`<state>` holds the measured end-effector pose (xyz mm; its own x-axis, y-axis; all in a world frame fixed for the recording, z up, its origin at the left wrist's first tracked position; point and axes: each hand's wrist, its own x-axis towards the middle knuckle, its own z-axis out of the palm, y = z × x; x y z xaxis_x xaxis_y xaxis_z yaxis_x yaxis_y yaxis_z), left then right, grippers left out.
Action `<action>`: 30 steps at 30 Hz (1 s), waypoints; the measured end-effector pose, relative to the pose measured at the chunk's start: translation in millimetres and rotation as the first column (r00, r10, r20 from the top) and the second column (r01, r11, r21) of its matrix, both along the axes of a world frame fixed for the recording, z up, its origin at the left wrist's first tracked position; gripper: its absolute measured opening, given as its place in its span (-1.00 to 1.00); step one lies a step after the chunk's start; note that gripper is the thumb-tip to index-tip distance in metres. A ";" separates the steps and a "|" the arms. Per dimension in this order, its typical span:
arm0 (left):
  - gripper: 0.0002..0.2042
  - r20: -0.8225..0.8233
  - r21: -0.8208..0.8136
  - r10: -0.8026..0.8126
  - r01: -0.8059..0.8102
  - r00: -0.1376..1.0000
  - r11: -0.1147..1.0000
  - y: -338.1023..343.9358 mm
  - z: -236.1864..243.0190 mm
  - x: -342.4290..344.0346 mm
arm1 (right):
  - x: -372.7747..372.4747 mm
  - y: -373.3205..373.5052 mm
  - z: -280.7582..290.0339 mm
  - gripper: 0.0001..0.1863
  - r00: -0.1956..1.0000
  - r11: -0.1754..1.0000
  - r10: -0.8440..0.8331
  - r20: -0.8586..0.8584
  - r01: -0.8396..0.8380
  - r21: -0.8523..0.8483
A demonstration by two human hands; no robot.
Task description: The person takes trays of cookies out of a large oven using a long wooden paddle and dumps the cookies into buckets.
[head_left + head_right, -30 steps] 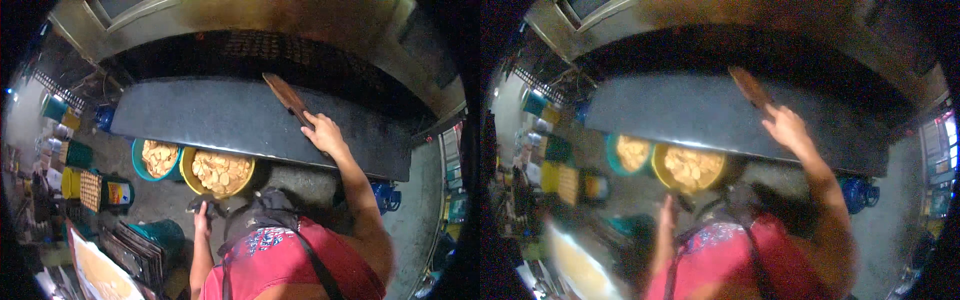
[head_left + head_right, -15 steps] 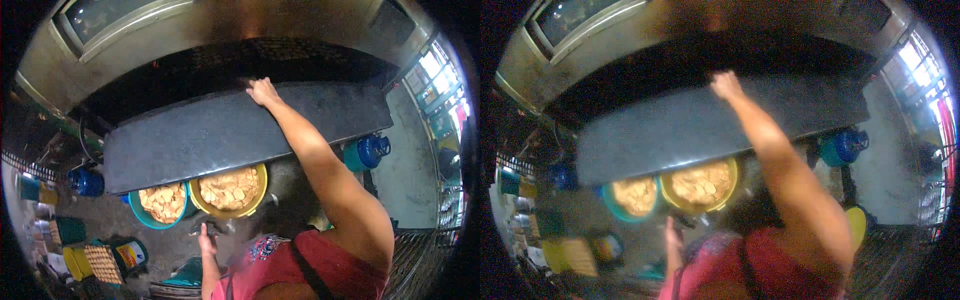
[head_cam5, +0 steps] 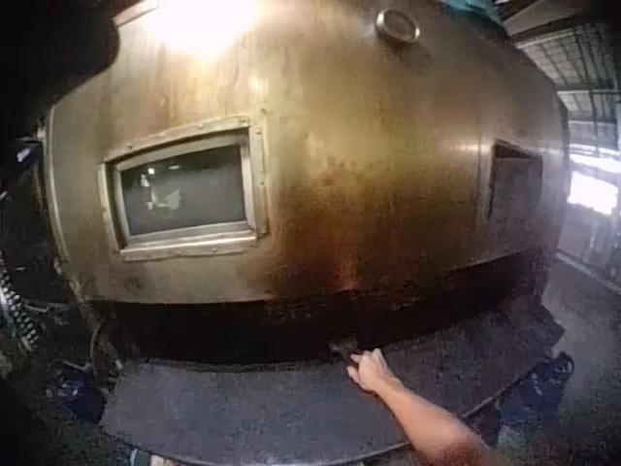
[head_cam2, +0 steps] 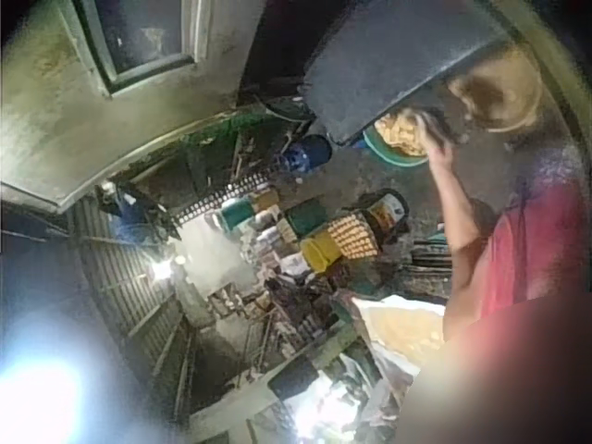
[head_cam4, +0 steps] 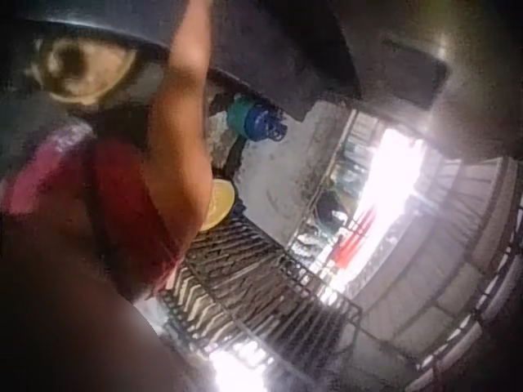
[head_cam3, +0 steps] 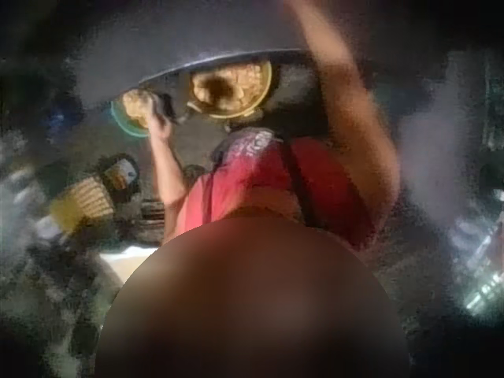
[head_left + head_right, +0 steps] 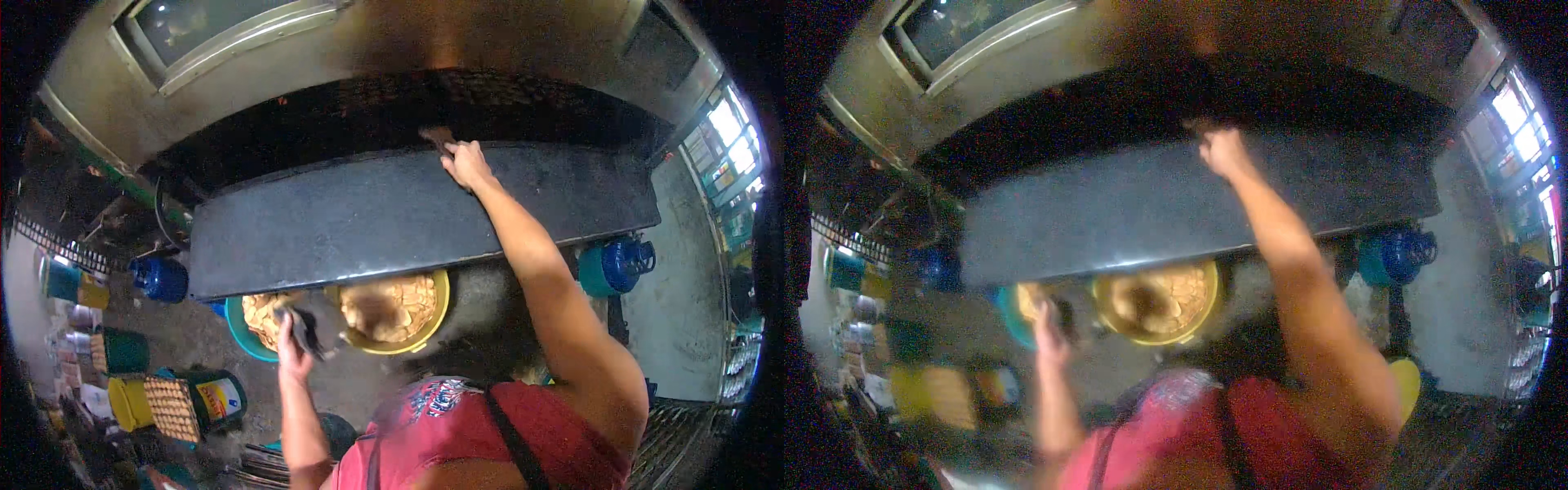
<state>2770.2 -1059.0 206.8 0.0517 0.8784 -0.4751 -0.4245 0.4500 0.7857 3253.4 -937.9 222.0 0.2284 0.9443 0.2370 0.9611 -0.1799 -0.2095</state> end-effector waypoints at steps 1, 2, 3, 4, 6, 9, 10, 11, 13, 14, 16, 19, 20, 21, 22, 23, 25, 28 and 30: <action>-0.54 0.038 -0.006 -0.062 0.062 0.997 0.998 20.8 26.5 23.6 | 6.2 -10.6 -7.5 -0.56 1.000 0.995 0.023 0.008 -0.024 0.100; -0.52 0.074 -0.007 -0.123 0.124 0.990 0.992 42.8 44.9 43.8 | 10.6 -21.6 -12.6 -0.56 0.999 0.978 0.046 0.017 -0.049 0.201; -0.52 0.123 0.073 -0.173 0.165 0.977 0.984 62.4 56.6 56.9 | 5.4 -28.4 -10.1 -0.56 0.999 0.988 0.042 -0.023 -0.038 0.151; -0.51 0.171 0.150 -0.231 0.207 0.958 0.967 81.2 63.6 75.3 | 3.8 -37.5 -5.4 -0.55 0.998 0.996 0.029 -0.057 -0.024 0.091; -0.54 0.139 0.033 -0.294 0.293 0.945 0.956 113.1 88.8 129.9 | 17.6 -56.4 4.7 -0.57 0.996 0.997 0.074 -0.058 -0.072 0.042; -0.63 0.112 0.137 -0.316 0.300 0.942 0.944 163.3 90.2 210.8 | 32.3 -75.3 5.4 -0.58 0.990 0.986 0.133 -0.040 -0.127 0.110; -0.66 0.064 0.168 -0.299 0.285 0.952 0.944 178.1 91.2 242.3 | 37.3 -81.9 4.7 -0.58 0.987 0.984 0.149 -0.061 -0.143 0.105; -0.68 0.044 0.100 -0.319 0.314 0.947 0.944 209.3 77.4 260.1 | 37.4 -86.9 7.4 -0.57 0.985 0.981 0.167 -0.054 -0.160 0.108; -0.70 0.019 -0.038 -0.289 0.290 0.957 0.956 273.8 45.4 304.0 | 39.1 -97.0 14.2 -0.56 0.979 0.978 0.202 -0.003 -0.202 0.059; -0.71 0.001 -0.113 -0.236 0.235 0.972 0.965 299.8 32.2 326.7 | 40.1 -99.2 7.8 -0.55 0.985 0.985 0.154 -0.073 -0.147 0.096; -0.72 0.040 -0.095 -0.277 0.280 0.960 0.955 360.6 -1.8 331.8 | 37.7 -99.4 17.0 -0.55 0.971 0.979 0.203 -0.126 -0.201 0.032; -0.72 -0.033 -0.048 -0.250 0.248 0.968 0.967 397.7 -14.5 381.3 | 49.4 -101.2 13.8 -0.55 0.966 0.969 0.235 -0.109 -0.224 0.105; -0.72 -0.056 -0.041 -0.235 0.233 0.970 0.972 399.0 -22.7 389.6 | 51.3 -104.3 10.2 -0.55 0.964 0.966 0.245 -0.098 -0.235 0.110; -0.72 -0.069 -0.027 -0.226 0.224 0.972 0.974 403.1 -28.0 397.3 | 52.7 -102.6 9.1 -0.55 0.968 0.969 0.233 -0.095 -0.222 0.110; -0.72 -0.071 -0.014 -0.214 0.214 0.974 0.977 408.8 -31.7 405.5 | 52.5 -100.1 8.5 -0.55 0.972 0.969 0.223 -0.071 -0.213 0.128; -0.72 -0.081 -0.006 -0.207 0.208 0.975 0.978 408.3 -37.4 409.0 | 51.2 -99.8 7.6 -0.56 0.974 0.968 0.219 -0.053 -0.210 0.139; -0.72 -0.087 0.011 -0.194 0.196 0.977 0.981 408.0 -41.2 414.0 | 49.3 -101.3 13.1 -0.56 0.975 0.972 0.213 -0.066 -0.204 0.119; -0.72 -0.098 0.059 -0.210 0.217 0.973 0.974 406.6 -27.9 406.3 | 41.8 -100.5 17.0 -0.57 0.979 0.975 0.199 -0.048 -0.193 0.113; -0.72 -0.102 0.106 -0.245 0.255 0.964 0.961 404.2 -6.2 397.7 | 35.1 -104.5 14.2 -0.56 0.982 0.979 0.186 -0.026 -0.183 0.087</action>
